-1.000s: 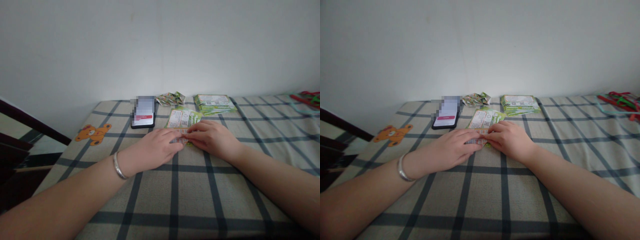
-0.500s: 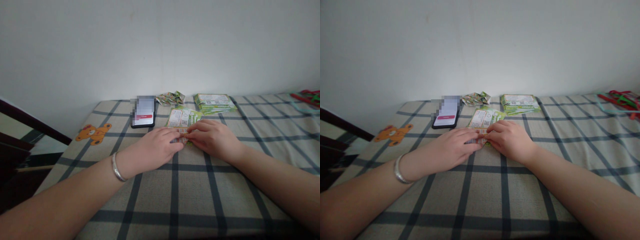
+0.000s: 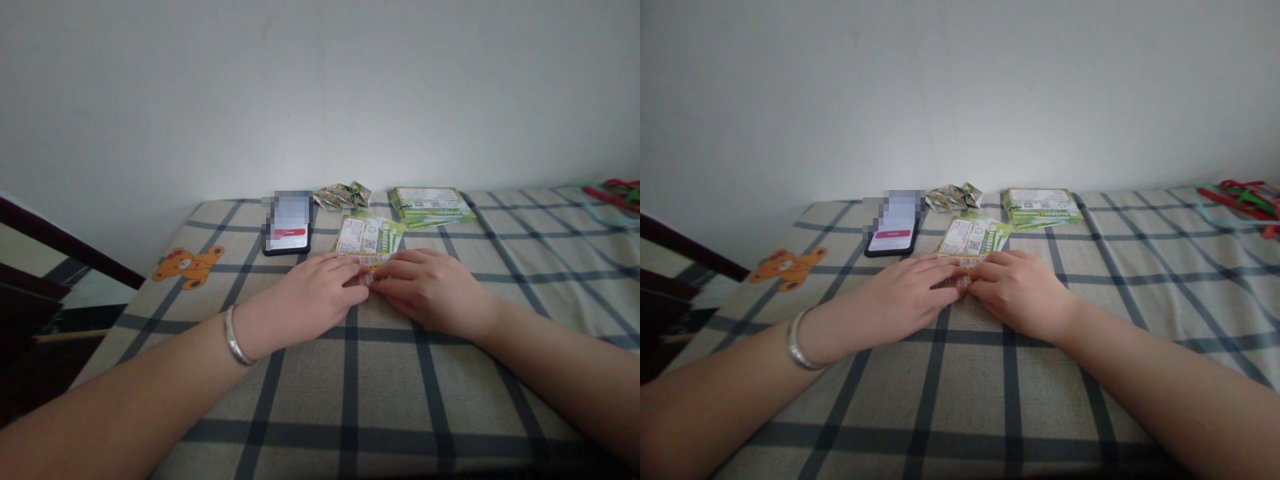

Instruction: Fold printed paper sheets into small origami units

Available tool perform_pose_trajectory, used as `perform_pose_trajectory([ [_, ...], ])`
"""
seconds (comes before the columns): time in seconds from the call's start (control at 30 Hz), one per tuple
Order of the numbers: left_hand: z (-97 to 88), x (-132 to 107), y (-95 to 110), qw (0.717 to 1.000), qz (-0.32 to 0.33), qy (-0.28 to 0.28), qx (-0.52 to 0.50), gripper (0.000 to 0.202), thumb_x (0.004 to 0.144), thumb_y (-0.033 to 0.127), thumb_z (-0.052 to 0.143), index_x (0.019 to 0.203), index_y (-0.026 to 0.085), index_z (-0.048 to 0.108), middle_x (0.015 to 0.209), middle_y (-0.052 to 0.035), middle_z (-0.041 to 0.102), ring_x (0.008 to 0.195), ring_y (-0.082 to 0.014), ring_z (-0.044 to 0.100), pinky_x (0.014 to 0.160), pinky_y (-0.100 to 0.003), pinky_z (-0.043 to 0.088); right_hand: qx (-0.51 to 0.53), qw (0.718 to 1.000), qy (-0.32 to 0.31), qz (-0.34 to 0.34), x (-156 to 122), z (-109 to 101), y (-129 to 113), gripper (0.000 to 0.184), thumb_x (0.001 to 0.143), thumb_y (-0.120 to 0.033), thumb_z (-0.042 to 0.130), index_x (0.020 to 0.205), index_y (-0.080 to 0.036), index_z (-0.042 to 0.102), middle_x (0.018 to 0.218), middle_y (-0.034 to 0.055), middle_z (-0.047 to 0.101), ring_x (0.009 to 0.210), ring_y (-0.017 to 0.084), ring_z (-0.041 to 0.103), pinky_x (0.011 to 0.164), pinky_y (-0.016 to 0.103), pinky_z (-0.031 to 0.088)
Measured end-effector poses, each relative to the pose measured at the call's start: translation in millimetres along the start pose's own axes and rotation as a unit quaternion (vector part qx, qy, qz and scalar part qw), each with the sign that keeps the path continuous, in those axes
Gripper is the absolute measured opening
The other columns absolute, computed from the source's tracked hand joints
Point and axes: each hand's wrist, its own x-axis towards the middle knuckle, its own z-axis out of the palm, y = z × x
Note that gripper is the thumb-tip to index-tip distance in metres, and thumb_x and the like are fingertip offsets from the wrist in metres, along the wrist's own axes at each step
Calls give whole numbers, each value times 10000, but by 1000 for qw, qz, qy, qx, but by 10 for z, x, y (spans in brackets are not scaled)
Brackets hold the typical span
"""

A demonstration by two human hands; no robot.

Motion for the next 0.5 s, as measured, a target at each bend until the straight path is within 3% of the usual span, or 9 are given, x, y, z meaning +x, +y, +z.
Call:
perform_pose_trajectory([
  [0.27,-14,15,17,1000,-2,1,-1,182,900,207,556,1064,166,622,1236,-116,581,1226,-268,519,1078,-467,411,-3,1000,-4,-1,5,11,-2,206,920,-192,507,996,-197,698,1082,43,706,957,220,631,813,374,494],
  [0.5,-8,4,10,1000,-10,-12,-9,203,913,223,527,1090,163,606,1275,-132,560,1248,-276,499,1076,-465,404,20,1000,9,-10,-20,6,-4,225,915,-166,492,1024,-175,689,1018,56,722,978,206,620,826,353,494],
])
